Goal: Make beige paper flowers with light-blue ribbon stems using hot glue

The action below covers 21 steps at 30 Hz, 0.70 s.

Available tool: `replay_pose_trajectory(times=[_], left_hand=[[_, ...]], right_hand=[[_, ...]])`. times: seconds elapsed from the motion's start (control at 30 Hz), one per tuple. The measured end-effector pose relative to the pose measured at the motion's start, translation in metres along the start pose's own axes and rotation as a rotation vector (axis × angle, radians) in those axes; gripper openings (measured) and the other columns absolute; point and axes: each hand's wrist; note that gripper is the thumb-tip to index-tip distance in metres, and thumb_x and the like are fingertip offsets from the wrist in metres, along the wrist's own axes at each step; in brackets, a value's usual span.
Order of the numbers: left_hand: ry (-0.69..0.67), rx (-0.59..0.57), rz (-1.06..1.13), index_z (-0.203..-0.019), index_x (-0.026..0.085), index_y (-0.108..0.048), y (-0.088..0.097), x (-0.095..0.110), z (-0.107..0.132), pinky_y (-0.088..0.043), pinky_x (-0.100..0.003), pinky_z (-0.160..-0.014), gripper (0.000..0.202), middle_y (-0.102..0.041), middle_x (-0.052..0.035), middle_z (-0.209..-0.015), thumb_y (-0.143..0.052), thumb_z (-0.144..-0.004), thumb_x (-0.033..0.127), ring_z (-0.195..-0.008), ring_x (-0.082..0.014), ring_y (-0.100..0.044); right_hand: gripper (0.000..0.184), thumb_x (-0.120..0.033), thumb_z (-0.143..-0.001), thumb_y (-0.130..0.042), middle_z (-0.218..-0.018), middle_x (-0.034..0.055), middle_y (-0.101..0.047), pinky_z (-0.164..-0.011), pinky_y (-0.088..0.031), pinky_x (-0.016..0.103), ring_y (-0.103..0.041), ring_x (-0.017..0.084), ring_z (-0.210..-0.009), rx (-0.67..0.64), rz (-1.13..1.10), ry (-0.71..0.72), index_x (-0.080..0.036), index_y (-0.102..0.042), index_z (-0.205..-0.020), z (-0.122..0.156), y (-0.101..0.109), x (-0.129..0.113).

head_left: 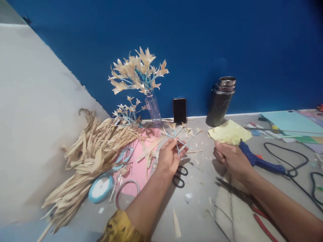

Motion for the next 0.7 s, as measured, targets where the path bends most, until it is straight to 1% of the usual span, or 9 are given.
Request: replay_pose_trajectory(times=[0.03,0.1,0.13,0.17,0.23,0.3,0.43,0.6,0.7], left_hand=[[0.001,-0.007,-0.007,-0.077,0.015,-0.061,0.000,-0.002,0.000,-0.057,-0.032,-0.073,0.013,-0.063,-0.0016,-0.073,-0.074,-0.077,0.015,-0.073,-0.0144,-0.065],[0.001,-0.026,-0.037,-0.078,0.015,-0.063,0.001,-0.008,0.001,-0.055,-0.028,-0.070,0.017,-0.061,-0.0001,-0.071,-0.078,-0.073,0.019,-0.069,-0.0118,-0.061],[0.002,-0.037,-0.058,-0.078,0.015,-0.063,0.002,-0.011,0.002,-0.053,-0.025,-0.067,0.020,-0.060,0.0004,-0.070,-0.081,-0.070,0.020,-0.066,-0.0108,-0.059],[0.004,-0.049,-0.084,-0.077,0.015,-0.063,0.003,-0.014,0.002,-0.050,-0.022,-0.062,0.023,-0.058,0.0009,-0.068,-0.083,-0.068,0.022,-0.064,-0.0100,-0.057],[0.010,-0.066,-0.134,-0.076,0.015,-0.064,0.004,-0.019,0.003,-0.044,-0.019,-0.054,0.028,-0.057,0.0016,-0.064,-0.086,-0.064,0.027,-0.058,-0.0089,-0.053],[0.017,-0.082,-0.166,-0.077,0.015,-0.066,0.004,-0.023,0.005,-0.040,-0.019,-0.051,0.031,-0.056,0.0020,-0.062,-0.088,-0.061,0.031,-0.054,-0.0080,-0.050],[0.019,-0.135,-0.198,-0.077,0.013,-0.071,0.000,-0.032,0.012,-0.039,-0.020,-0.052,0.032,-0.058,0.0011,-0.062,-0.089,-0.058,0.031,-0.055,-0.0078,-0.049],[-0.016,-0.177,-0.225,-0.068,0.012,-0.071,-0.007,-0.043,0.022,-0.042,-0.020,-0.060,0.026,-0.065,-0.0032,-0.069,-0.088,-0.058,0.029,-0.062,-0.0091,-0.054],[-0.014,-0.179,-0.213,-0.069,0.013,-0.070,-0.007,-0.044,0.023,-0.040,-0.020,-0.057,0.027,-0.063,-0.0013,-0.065,-0.089,-0.057,0.027,-0.057,-0.0078,-0.052]], right_hand=[[0.051,-0.060,-0.085,-0.057,-0.049,-0.0023,-0.047,-0.046,-0.028,0.025,-0.036,0.010,-0.046,0.010,0.017,-0.002,-0.020,-0.053,-0.055,0.000,-0.001,-0.001],[0.037,-0.055,-0.079,-0.067,-0.064,0.0009,-0.062,-0.049,-0.033,0.025,-0.042,0.011,-0.051,-0.001,0.051,0.000,-0.018,-0.069,-0.074,0.001,-0.004,-0.002],[0.035,-0.053,-0.077,-0.069,-0.073,0.0022,-0.067,-0.050,-0.035,0.025,-0.045,0.011,-0.053,-0.026,0.072,0.016,-0.019,-0.072,-0.085,0.002,-0.005,-0.003],[0.035,-0.052,-0.077,-0.070,-0.079,0.0029,-0.069,-0.051,-0.037,0.025,-0.047,0.011,-0.055,-0.063,0.090,0.033,-0.019,-0.074,-0.091,0.003,-0.007,-0.004],[0.034,-0.052,-0.079,-0.067,-0.077,0.0026,-0.069,-0.053,-0.039,0.025,-0.049,0.012,-0.056,-0.129,0.114,0.043,-0.019,-0.074,-0.085,0.006,-0.009,-0.006],[0.034,-0.052,-0.080,-0.066,-0.073,0.0018,-0.068,-0.056,-0.042,0.025,-0.053,0.013,-0.059,-0.172,0.123,0.039,-0.019,-0.073,-0.076,0.009,-0.011,-0.008],[0.029,-0.048,-0.075,-0.072,-0.078,0.0030,-0.073,-0.064,-0.048,0.027,-0.061,0.017,-0.069,-0.208,0.080,0.030,-0.020,-0.075,-0.080,0.012,-0.013,-0.011],[0.020,-0.039,-0.070,-0.072,-0.070,0.0017,-0.071,-0.064,-0.049,0.028,-0.061,0.018,-0.066,-0.239,0.081,0.034,-0.019,-0.073,-0.073,0.009,-0.015,-0.014],[0.017,-0.036,-0.073,-0.069,-0.067,0.0010,-0.071,-0.063,-0.047,0.028,-0.061,0.017,-0.064,-0.232,0.110,0.095,-0.020,-0.071,-0.069,0.010,-0.015,-0.015]])
Point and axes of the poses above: each hand's wrist, its own z-axis away from the middle knuckle, its own y-axis out of the back of the hand, x = y × z
